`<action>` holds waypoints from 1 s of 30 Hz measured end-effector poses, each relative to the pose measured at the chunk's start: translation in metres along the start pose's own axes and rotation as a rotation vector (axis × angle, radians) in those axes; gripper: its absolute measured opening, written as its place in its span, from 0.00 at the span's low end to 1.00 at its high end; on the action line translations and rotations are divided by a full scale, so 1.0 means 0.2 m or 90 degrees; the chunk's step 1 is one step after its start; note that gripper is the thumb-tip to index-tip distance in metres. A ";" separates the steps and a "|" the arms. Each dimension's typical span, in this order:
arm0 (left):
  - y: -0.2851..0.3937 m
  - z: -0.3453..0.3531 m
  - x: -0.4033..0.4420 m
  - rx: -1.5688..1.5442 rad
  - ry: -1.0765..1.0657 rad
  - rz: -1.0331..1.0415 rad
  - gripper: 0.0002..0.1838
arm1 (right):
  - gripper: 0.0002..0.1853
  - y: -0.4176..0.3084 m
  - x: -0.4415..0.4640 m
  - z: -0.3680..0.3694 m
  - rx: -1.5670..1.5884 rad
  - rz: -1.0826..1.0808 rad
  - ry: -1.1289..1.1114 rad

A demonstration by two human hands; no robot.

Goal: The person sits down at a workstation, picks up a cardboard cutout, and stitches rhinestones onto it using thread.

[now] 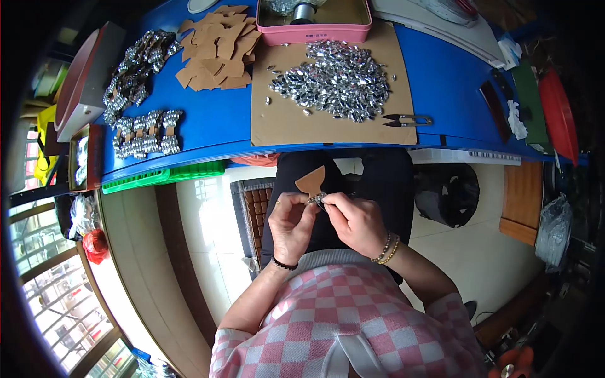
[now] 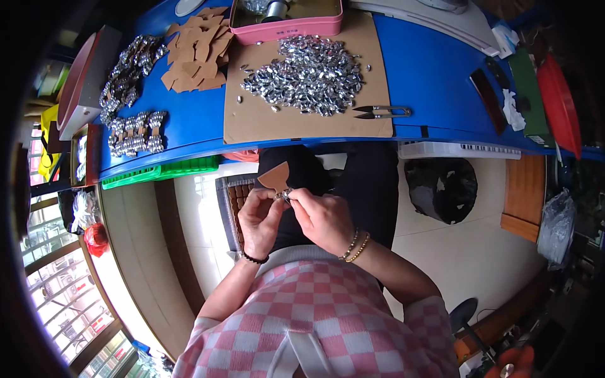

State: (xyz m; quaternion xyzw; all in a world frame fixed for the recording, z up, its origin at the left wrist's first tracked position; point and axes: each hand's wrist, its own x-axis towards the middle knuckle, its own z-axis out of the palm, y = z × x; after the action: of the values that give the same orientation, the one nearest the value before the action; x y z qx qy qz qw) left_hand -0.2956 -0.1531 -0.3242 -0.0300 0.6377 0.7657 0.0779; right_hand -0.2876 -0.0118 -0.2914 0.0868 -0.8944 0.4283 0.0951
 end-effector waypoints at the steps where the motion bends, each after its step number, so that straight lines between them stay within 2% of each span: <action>1: -0.01 -0.01 0.00 -0.001 0.000 0.000 0.07 | 0.04 -0.01 0.00 0.01 0.000 0.000 -0.001; 13: -0.04 -0.02 0.01 0.125 0.026 0.085 0.07 | 0.06 -0.01 0.00 0.03 -0.012 0.024 -0.025; 25: 0.05 0.01 0.00 0.357 -0.016 0.242 0.08 | 0.04 0.02 -0.03 0.07 -0.009 0.069 -0.014; 28: 0.05 0.01 0.00 0.356 -0.022 0.265 0.10 | 0.03 0.06 -0.03 0.05 0.260 0.290 -0.076; 30: 0.07 0.00 0.00 0.362 -0.050 0.274 0.10 | 0.03 0.09 0.01 -0.05 0.242 0.320 -0.050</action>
State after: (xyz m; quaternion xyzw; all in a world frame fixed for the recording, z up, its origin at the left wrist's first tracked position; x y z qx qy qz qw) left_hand -0.2982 -0.1554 -0.3096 0.1573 0.8135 0.5572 -0.0558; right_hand -0.2937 0.0080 -0.2983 -0.1044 -0.7948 0.5941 -0.0658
